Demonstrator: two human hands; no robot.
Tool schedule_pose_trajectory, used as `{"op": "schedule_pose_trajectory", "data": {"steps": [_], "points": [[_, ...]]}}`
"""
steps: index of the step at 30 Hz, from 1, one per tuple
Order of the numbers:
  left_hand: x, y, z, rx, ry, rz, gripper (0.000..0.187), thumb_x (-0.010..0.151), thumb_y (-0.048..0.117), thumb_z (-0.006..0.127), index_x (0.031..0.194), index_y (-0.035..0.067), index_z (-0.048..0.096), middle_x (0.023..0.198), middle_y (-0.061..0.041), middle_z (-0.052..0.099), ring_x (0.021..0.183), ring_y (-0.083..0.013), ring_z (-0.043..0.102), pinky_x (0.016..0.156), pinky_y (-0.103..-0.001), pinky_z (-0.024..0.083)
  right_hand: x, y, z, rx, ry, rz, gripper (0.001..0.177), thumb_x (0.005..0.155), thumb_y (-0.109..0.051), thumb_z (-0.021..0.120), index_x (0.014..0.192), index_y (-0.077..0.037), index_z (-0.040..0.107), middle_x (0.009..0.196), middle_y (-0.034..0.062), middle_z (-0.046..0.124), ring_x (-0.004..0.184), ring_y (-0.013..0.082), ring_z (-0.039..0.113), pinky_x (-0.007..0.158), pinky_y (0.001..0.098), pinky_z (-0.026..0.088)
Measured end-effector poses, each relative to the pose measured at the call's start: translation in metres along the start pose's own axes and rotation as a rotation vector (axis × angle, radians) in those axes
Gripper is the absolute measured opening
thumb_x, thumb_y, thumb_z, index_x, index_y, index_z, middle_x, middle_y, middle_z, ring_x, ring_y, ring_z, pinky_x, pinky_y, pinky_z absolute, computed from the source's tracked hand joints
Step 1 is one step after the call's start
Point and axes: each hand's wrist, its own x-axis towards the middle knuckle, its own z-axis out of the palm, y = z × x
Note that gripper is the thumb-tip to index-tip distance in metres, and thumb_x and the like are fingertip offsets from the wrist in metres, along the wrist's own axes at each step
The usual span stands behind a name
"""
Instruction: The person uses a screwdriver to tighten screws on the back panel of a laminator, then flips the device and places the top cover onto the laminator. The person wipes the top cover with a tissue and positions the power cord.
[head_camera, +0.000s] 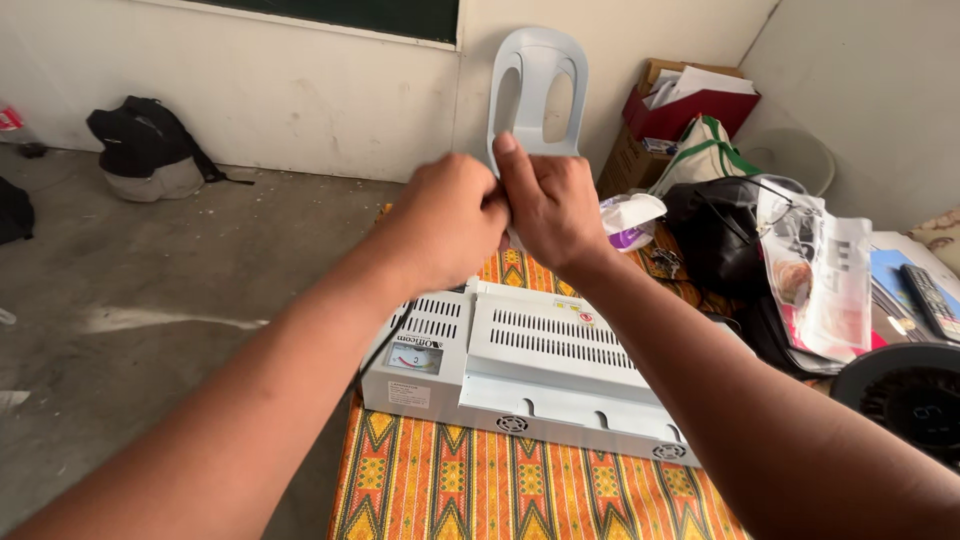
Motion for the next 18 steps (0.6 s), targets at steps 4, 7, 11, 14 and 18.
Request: {"op": "schedule_pose_trajectory", "data": {"steps": [4, 7, 11, 14, 18], "points": [[-0.006, -0.006, 0.016, 0.007, -0.030, -0.055, 0.033, 0.099, 0.027, 0.056, 0.090, -0.001, 0.072, 0.086, -0.022, 0.074, 0.079, -0.0347, 0.072, 0.071, -0.046, 0.055, 0.007, 0.019, -0.003, 0.462, -0.229, 0.506, 0.080, 0.105, -0.064, 0.032, 0.068, -0.001, 0.064, 0.057, 0.0056, 0.055, 0.045, 0.0131, 0.048, 0.042, 0.0296, 0.040], [-0.003, -0.019, 0.022, -0.075, -0.073, -0.190, 0.041, 0.104, 0.034, 0.048, 0.092, 0.002, 0.071, 0.079, -0.018, 0.072, 0.069, -0.0292, 0.069, 0.067, -0.043, 0.053, 0.006, 0.041, -0.014, 0.937, -0.283, 0.780, 0.076, 0.099, -0.071, 0.030, 0.068, -0.007, 0.057, 0.055, 0.0030, 0.052, 0.041, 0.0130, 0.041, 0.036, 0.0273, 0.030], [-0.002, -0.036, 0.028, -0.521, -0.021, -0.198, 0.044, 0.106, 0.037, 0.047, 0.093, 0.003, 0.070, 0.076, -0.001, 0.069, 0.066, -0.0091, 0.062, 0.062, -0.030, 0.053, -0.003, 0.051, -0.015, 1.535, -0.174, 0.916, 0.056, 0.107, -0.055, 0.044, 0.075, -0.009, 0.054, 0.062, 0.0048, 0.054, 0.050, 0.0171, 0.047, 0.042, 0.0298, 0.035], [-0.006, -0.041, 0.037, -0.781, -0.085, -0.304, 0.042, 0.109, 0.038, 0.045, 0.096, 0.003, 0.063, 0.071, -0.001, 0.055, 0.057, -0.0103, 0.045, 0.050, -0.030, 0.041, -0.010, 0.031, -0.005, 1.654, 0.152, 1.082, 0.050, 0.109, -0.047, 0.042, 0.090, -0.003, 0.058, 0.075, 0.0096, 0.061, 0.064, 0.0194, 0.055, 0.050, 0.0311, 0.045], [-0.014, -0.034, 0.057, -0.785, -0.026, -0.413, 0.036, 0.103, 0.038, 0.044, 0.090, 0.009, 0.062, 0.064, 0.000, 0.054, 0.050, -0.0109, 0.046, 0.042, -0.031, 0.036, -0.026, -0.009, 0.033, 1.443, 0.237, 1.018, 0.037, 0.107, -0.031, 0.033, 0.094, -0.008, 0.059, 0.076, 0.0066, 0.060, 0.064, 0.0180, 0.058, 0.054, 0.0285, 0.050]]}}
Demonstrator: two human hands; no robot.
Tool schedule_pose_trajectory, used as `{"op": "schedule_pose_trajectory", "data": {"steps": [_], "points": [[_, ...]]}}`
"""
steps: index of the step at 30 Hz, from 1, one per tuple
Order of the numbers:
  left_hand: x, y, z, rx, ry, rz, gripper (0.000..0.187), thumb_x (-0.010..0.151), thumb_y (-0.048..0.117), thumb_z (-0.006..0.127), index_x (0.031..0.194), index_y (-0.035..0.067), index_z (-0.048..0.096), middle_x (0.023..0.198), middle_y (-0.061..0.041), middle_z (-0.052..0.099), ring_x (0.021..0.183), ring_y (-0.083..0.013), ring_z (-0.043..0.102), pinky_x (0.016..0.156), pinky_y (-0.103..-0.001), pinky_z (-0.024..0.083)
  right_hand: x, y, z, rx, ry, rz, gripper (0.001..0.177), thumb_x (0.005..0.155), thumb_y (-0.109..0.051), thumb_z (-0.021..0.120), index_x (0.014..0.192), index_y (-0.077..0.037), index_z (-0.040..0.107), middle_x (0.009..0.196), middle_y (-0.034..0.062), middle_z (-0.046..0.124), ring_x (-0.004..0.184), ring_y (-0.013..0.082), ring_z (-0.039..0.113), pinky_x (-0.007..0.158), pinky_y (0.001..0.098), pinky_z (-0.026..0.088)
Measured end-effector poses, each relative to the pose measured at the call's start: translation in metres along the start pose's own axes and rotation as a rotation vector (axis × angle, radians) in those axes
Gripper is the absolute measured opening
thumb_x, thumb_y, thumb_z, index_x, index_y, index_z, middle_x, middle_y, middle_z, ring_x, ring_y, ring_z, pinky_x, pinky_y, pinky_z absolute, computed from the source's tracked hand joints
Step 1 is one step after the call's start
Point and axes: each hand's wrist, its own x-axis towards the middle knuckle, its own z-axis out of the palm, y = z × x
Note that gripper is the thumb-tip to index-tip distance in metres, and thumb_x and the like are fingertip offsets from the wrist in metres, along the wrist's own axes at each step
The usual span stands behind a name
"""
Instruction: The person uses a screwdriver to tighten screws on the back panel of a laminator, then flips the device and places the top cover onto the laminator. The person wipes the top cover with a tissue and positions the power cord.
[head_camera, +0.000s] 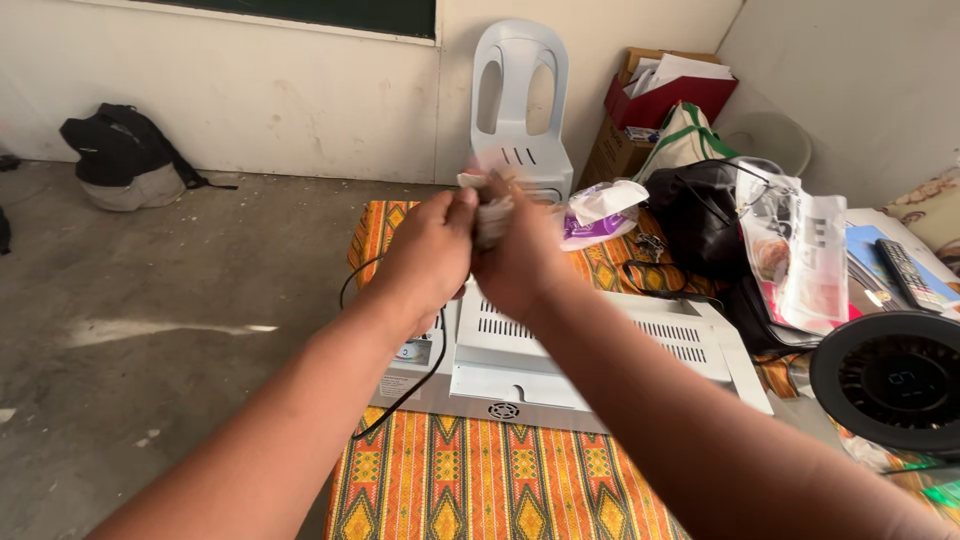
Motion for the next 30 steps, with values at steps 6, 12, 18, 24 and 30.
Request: {"op": "schedule_pose_trajectory", "data": {"steps": [6, 12, 18, 24, 30], "points": [[-0.013, -0.004, -0.008, -0.032, -0.265, -0.023, 0.047, 0.105, 0.045, 0.048, 0.082, 0.005, 0.057, 0.061, 0.000, 0.051, 0.051, -0.0111, 0.044, 0.044, -0.030, 0.033, -0.001, -0.010, -0.012, -0.793, -0.055, -0.645, 0.048, 0.095, -0.054, 0.063, 0.084, -0.008, 0.059, 0.064, 0.0023, 0.055, 0.051, 0.0160, 0.049, 0.045, 0.0355, 0.041], [-0.064, -0.024, -0.048, 0.465, -0.609, -0.025, 0.040, 0.096, 0.046, 0.059, 0.087, 0.009, 0.071, 0.062, 0.004, 0.054, 0.057, -0.0076, 0.047, 0.052, -0.029, 0.042, -0.011, -0.117, -0.066, -0.454, -0.076, -0.522, 0.044, 0.097, -0.054, 0.066, 0.079, -0.019, 0.047, 0.059, -0.0036, 0.039, 0.047, 0.0104, 0.031, 0.042, 0.0285, 0.024], [-0.115, -0.059, -0.125, 0.658, -0.651, -0.223, 0.039, 0.095, 0.044, 0.070, 0.087, 0.006, 0.075, 0.062, 0.001, 0.050, 0.061, -0.0108, 0.045, 0.058, -0.032, 0.043, -0.095, -0.190, -0.187, -0.060, 0.162, -0.083, 0.025, 0.107, -0.034, 0.055, 0.090, -0.018, 0.062, 0.080, -0.0043, 0.059, 0.071, -0.0012, 0.058, 0.043, 0.0094, 0.037], [-0.131, -0.117, -0.095, 0.503, -0.963, -0.088, 0.039, 0.101, 0.043, 0.061, 0.095, 0.010, 0.080, 0.083, 0.002, 0.078, 0.080, -0.0114, 0.072, 0.077, -0.034, 0.055, -0.122, -0.105, -0.268, -1.158, 0.406, 0.448, 0.046, 0.097, -0.048, 0.064, 0.083, -0.004, 0.058, 0.062, 0.0035, 0.038, 0.048, 0.0132, 0.032, 0.041, 0.0297, 0.027], [-0.117, -0.123, -0.034, 0.819, -0.738, -0.295, 0.029, 0.096, 0.039, 0.064, 0.101, 0.011, 0.072, 0.099, -0.009, 0.076, 0.096, -0.0240, 0.072, 0.086, -0.038, 0.055, -0.105, -0.023, -0.279, -1.226, 0.209, 0.582, 0.046, 0.093, -0.051, 0.069, 0.087, -0.006, 0.060, 0.063, -0.0008, 0.050, 0.050, 0.0101, 0.038, 0.043, 0.0275, 0.034]]}}
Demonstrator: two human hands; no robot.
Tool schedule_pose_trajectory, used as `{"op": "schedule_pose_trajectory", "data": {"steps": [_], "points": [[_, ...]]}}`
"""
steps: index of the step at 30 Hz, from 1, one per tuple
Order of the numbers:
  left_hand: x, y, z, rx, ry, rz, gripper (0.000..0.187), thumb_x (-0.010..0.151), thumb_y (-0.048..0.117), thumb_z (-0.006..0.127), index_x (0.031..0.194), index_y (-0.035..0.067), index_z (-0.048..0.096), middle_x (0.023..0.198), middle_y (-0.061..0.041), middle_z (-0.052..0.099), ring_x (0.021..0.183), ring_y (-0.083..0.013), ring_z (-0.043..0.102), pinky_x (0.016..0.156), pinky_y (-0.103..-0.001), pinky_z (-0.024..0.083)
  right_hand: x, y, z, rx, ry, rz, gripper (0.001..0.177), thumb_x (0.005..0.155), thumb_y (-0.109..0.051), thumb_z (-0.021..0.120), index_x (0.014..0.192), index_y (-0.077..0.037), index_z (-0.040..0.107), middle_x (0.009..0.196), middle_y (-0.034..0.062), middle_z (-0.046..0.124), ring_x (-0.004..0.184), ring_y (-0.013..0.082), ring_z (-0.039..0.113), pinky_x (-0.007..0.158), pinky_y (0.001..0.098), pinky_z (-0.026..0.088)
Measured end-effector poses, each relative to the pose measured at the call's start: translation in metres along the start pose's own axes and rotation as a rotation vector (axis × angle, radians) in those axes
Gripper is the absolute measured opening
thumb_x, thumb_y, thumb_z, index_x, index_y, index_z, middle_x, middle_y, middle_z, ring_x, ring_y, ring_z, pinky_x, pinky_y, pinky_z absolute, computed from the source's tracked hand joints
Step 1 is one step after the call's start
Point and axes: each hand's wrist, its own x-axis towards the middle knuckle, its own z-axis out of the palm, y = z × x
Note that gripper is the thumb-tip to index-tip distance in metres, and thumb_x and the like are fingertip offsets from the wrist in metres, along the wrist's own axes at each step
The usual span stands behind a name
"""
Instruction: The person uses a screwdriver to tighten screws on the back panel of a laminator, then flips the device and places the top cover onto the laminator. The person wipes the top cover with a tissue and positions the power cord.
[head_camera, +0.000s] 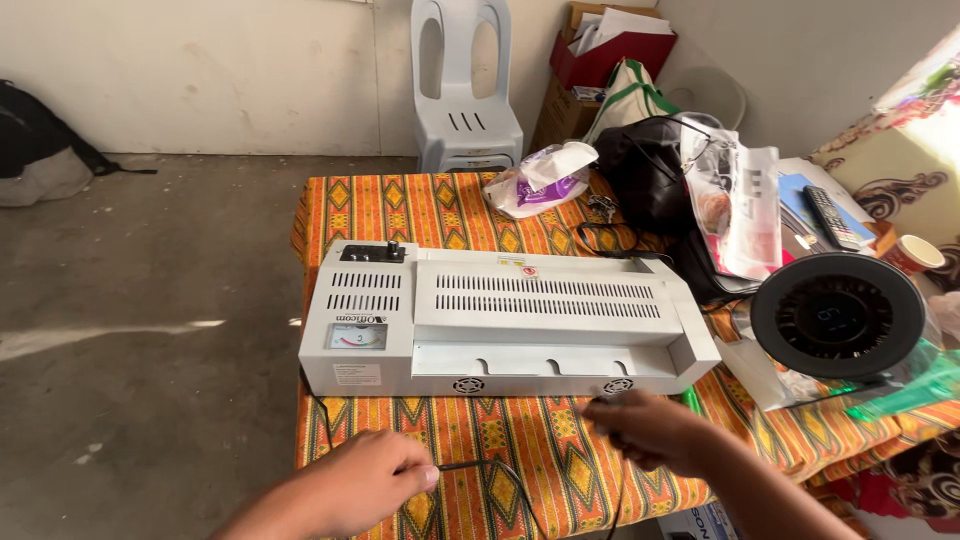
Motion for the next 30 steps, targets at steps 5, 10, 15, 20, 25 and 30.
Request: {"op": "schedule_pose_trajectory", "data": {"steps": [5, 10, 15, 20, 25, 30], "points": [[0.000, 0.011, -0.015, 0.015, 0.070, -0.020, 0.026, 0.089, 0.035, 0.068, 0.095, 0.010, 0.072, 0.097, -0.009, 0.079, 0.093, -0.0228, 0.076, 0.085, -0.038, 0.058, 0.004, 0.007, 0.010, -0.289, -0.106, -0.007, 0.055, 0.093, -0.054, 0.073, 0.077, -0.005, 0.055, 0.061, 0.0023, 0.050, 0.049, 0.0117, 0.047, 0.043, 0.0259, 0.040], [-0.010, 0.014, -0.040, 0.049, 0.197, -0.040, 0.028, 0.088, 0.037, 0.070, 0.095, 0.010, 0.075, 0.095, -0.006, 0.079, 0.091, -0.0196, 0.076, 0.085, -0.036, 0.057, 0.003, 0.006, -0.021, -0.603, -0.013, 0.091, 0.058, 0.094, -0.061, 0.060, 0.085, -0.006, 0.073, 0.060, 0.0008, 0.055, 0.049, 0.0127, 0.043, 0.044, 0.0266, 0.038], [-0.011, 0.025, -0.049, -0.058, 0.213, 0.036, 0.031, 0.087, 0.037, 0.072, 0.102, 0.010, 0.078, 0.091, -0.007, 0.080, 0.088, -0.0183, 0.075, 0.083, -0.035, 0.058, 0.023, -0.030, -0.029, -0.719, 0.301, -0.265, 0.049, 0.093, -0.056, 0.060, 0.104, -0.013, 0.080, 0.076, 0.0040, 0.075, 0.060, 0.0134, 0.067, 0.057, 0.0271, 0.055], [-0.011, 0.027, -0.052, -0.078, 0.219, 0.106, 0.028, 0.087, 0.031, 0.071, 0.104, 0.010, 0.080, 0.092, -0.005, 0.082, 0.088, -0.0154, 0.076, 0.084, -0.033, 0.057, 0.030, -0.051, 0.006, -0.548, 0.260, -0.172, 0.044, 0.093, -0.045, 0.063, 0.099, -0.004, 0.078, 0.084, 0.0090, 0.075, 0.069, 0.0167, 0.067, 0.066, 0.0316, 0.057], [-0.014, 0.026, -0.049, -0.045, 0.241, 0.110, 0.024, 0.087, 0.024, 0.068, 0.103, 0.011, 0.080, 0.093, -0.005, 0.083, 0.087, -0.0134, 0.076, 0.083, -0.031, 0.057, 0.006, -0.070, 0.033, 0.170, 0.216, -0.389, 0.026, 0.097, -0.027, 0.056, 0.099, -0.005, 0.071, 0.089, 0.0100, 0.068, 0.076, 0.0186, 0.063, 0.072, 0.0362, 0.056], [-0.001, 0.045, -0.045, -0.193, 0.382, 0.417, 0.020, 0.089, 0.019, 0.066, 0.096, 0.004, 0.077, 0.084, -0.006, 0.082, 0.075, -0.0129, 0.076, 0.072, -0.030, 0.059, -0.014, -0.112, 0.111, 0.084, 0.100, -0.659, 0.020, 0.097, -0.024, 0.050, 0.096, -0.009, 0.064, 0.082, 0.0025, 0.070, 0.074, 0.0122, 0.063, 0.071, 0.0315, 0.052]]}}
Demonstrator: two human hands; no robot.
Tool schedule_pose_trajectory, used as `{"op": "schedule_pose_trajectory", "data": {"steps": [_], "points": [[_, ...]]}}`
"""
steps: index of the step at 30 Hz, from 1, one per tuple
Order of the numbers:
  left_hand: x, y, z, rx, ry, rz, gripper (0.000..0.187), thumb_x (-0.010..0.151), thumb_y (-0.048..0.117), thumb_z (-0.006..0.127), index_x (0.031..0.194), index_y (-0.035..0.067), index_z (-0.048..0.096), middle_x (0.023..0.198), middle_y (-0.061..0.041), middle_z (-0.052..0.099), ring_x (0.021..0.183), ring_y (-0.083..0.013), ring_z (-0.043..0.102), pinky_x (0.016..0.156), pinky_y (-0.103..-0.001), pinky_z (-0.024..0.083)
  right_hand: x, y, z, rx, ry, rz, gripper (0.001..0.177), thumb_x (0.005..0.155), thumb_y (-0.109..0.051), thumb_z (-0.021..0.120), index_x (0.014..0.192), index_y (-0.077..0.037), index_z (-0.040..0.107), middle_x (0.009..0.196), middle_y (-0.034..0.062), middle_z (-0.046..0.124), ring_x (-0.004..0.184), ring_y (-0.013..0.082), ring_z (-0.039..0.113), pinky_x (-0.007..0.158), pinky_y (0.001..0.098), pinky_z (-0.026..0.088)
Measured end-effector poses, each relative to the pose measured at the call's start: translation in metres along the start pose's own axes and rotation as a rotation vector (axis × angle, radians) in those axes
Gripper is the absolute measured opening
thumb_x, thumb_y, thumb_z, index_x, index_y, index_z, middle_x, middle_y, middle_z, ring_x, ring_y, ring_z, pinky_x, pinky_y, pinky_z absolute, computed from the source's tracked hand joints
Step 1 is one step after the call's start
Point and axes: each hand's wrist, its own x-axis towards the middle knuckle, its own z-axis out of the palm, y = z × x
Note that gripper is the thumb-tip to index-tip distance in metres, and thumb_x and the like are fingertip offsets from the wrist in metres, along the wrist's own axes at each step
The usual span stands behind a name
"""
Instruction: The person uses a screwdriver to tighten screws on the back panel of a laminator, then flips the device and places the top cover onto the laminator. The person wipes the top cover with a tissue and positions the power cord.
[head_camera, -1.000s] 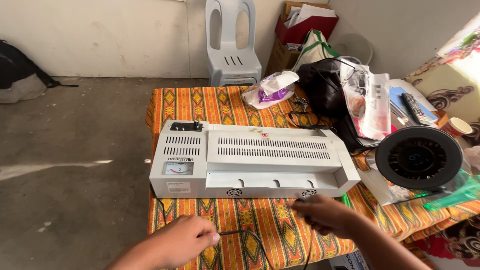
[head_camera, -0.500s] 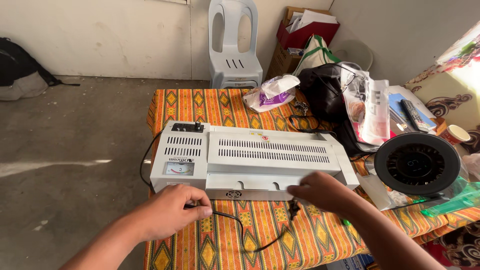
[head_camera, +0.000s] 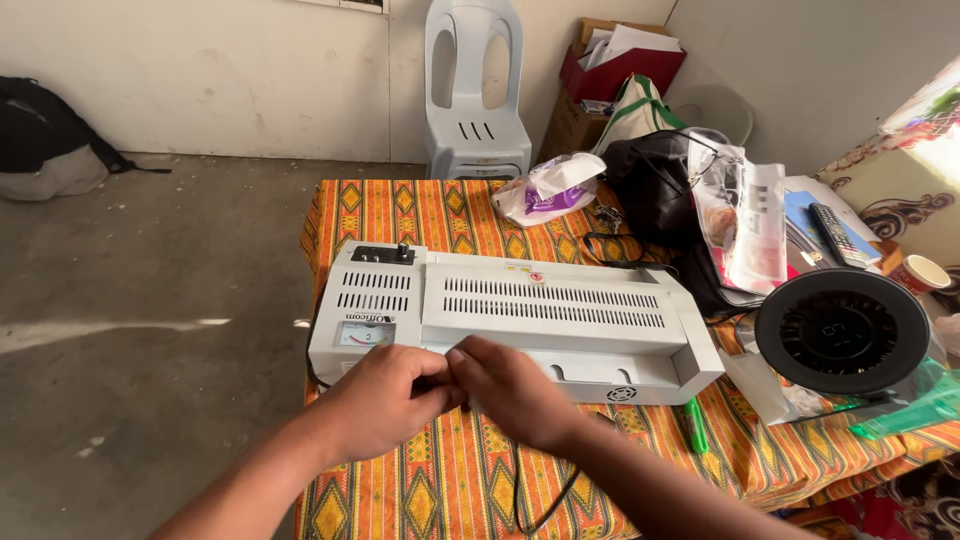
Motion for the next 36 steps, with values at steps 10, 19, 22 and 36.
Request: {"op": "schedule_pose_trajectory", "data": {"steps": [10, 19, 22, 36], "points": [[-0.021, -0.028, 0.002, -0.021, 0.090, -0.076, 0.023, 0.091, 0.023, 0.068, 0.087, 0.002, 0.076, 0.070, -0.003, 0.077, 0.063, -0.0094, 0.067, 0.061, -0.031, 0.055, -0.027, 0.052, -0.025, -0.635, 0.141, 0.034, 0.053, 0.104, -0.045, 0.048, 0.079, -0.002, 0.068, 0.059, 0.0120, 0.063, 0.053, 0.0232, 0.056, 0.061, 0.0401, 0.053], [-0.031, -0.067, 0.020, 0.204, -0.045, -0.098, 0.017, 0.087, 0.021, 0.072, 0.098, 0.010, 0.079, 0.083, -0.004, 0.075, 0.076, -0.0188, 0.072, 0.073, -0.034, 0.057, -0.046, 0.089, -0.169, -0.069, 0.580, 0.073, 0.053, 0.103, -0.048, 0.038, 0.123, -0.004, 0.059, 0.099, 0.0147, 0.060, 0.090, 0.0216, 0.058, 0.078, 0.0340, 0.050], [-0.029, -0.080, 0.031, 0.390, -0.112, -0.033, 0.013, 0.087, 0.022, 0.071, 0.093, 0.013, 0.078, 0.093, -0.002, 0.074, 0.091, -0.0217, 0.067, 0.092, -0.039, 0.042, -0.043, 0.090, -0.249, 0.169, 0.824, 0.038, 0.037, 0.094, -0.021, 0.047, 0.129, -0.015, 0.039, 0.094, 0.0152, 0.057, 0.080, 0.0232, 0.056, 0.067, 0.0402, 0.048], [-0.024, -0.108, 0.070, 0.472, -0.058, -0.222, 0.011, 0.091, 0.021, 0.071, 0.098, 0.012, 0.074, 0.098, -0.003, 0.059, 0.093, -0.0246, 0.066, 0.082, -0.042, 0.052, 0.043, 0.153, -0.311, -0.053, 0.673, 0.445, 0.051, 0.096, -0.005, 0.060, 0.145, -0.013, 0.046, 0.117, 0.0131, 0.061, 0.092, 0.0230, 0.065, 0.071, 0.0399, 0.058]]}}
